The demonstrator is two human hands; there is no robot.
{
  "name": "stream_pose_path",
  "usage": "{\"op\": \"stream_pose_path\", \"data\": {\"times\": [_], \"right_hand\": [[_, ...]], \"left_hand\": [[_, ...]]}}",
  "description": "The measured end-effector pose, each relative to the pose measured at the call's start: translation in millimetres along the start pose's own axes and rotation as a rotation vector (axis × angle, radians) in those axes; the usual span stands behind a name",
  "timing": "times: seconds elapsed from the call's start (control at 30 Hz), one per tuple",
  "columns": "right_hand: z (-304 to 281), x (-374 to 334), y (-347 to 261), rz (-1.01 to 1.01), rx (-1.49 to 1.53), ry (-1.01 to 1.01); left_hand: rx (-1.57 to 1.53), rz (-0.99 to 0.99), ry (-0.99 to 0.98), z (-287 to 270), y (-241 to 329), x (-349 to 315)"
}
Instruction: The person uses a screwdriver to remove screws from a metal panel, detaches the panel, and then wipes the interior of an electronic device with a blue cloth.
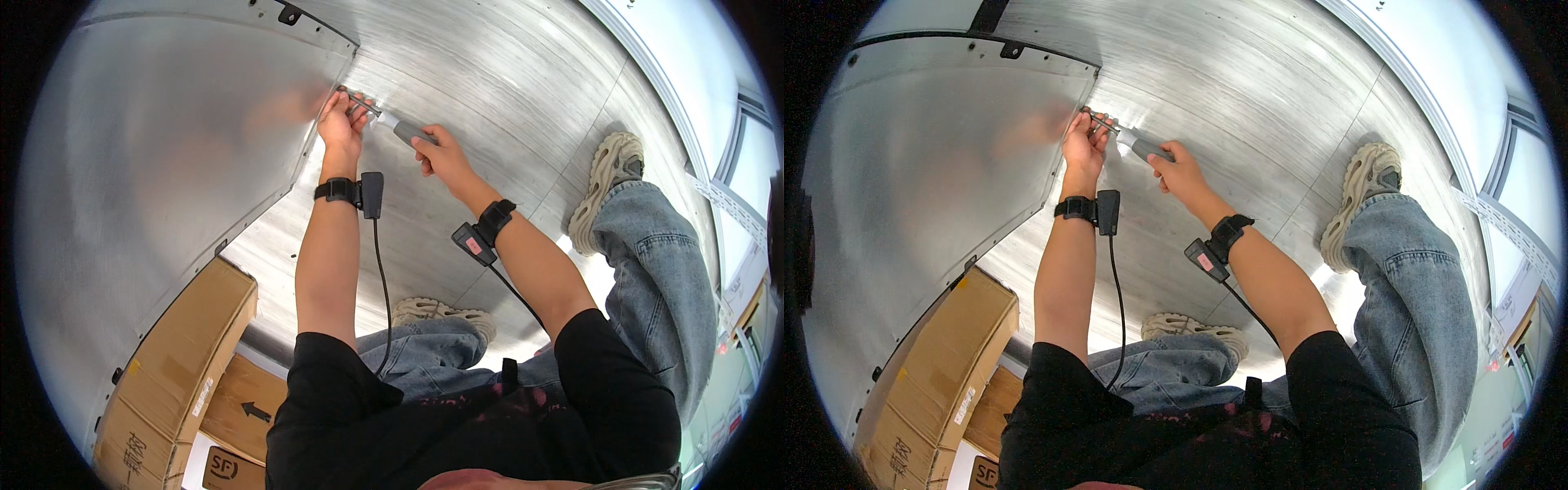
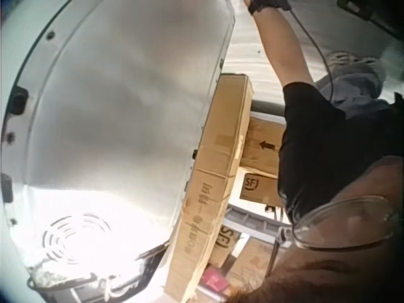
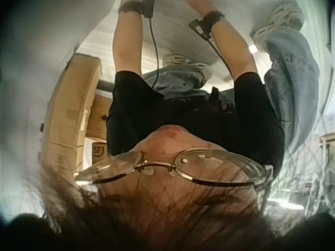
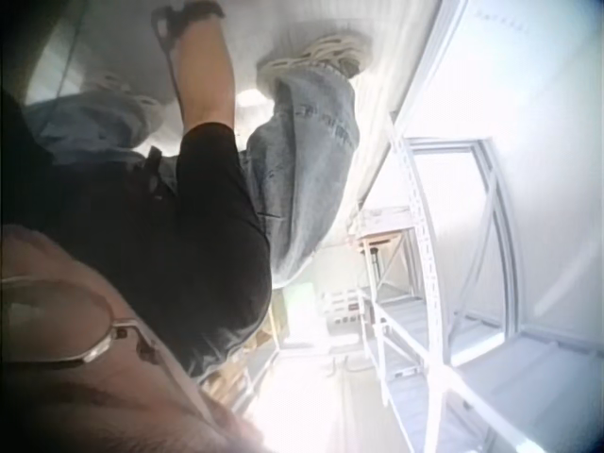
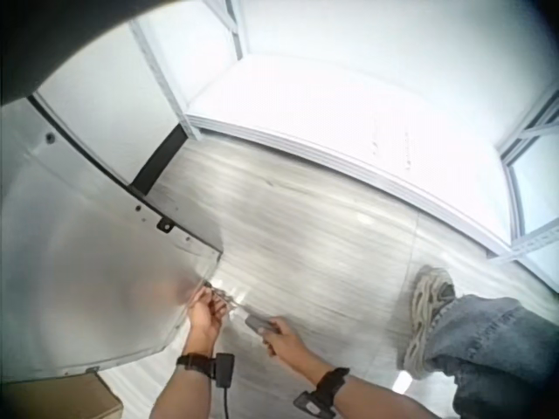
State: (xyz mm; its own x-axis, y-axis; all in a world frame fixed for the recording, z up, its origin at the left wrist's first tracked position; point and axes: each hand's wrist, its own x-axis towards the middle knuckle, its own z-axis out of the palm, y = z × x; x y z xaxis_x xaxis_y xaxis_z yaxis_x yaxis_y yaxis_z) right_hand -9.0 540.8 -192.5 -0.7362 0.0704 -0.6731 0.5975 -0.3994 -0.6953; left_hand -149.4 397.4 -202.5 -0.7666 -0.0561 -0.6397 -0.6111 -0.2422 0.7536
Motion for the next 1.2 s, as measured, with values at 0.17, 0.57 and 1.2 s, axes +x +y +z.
{"op": "stream_pose_path", "data": {"times": [0.17,0.57,1.2], "right_hand": [[-1,2,-5,0.012,0.027,-0.006],[-6,5,-13,0.158,0.214,-0.137],[9,3,-1,-0.09,-0.23,0.078]], "left_hand": [[-0.03,0.0,0.017,0,0,5],[-0.145,-0.008,-0.027,-12,-4,12],[-0.134,0.012,0.001,-3,0,9]]}}
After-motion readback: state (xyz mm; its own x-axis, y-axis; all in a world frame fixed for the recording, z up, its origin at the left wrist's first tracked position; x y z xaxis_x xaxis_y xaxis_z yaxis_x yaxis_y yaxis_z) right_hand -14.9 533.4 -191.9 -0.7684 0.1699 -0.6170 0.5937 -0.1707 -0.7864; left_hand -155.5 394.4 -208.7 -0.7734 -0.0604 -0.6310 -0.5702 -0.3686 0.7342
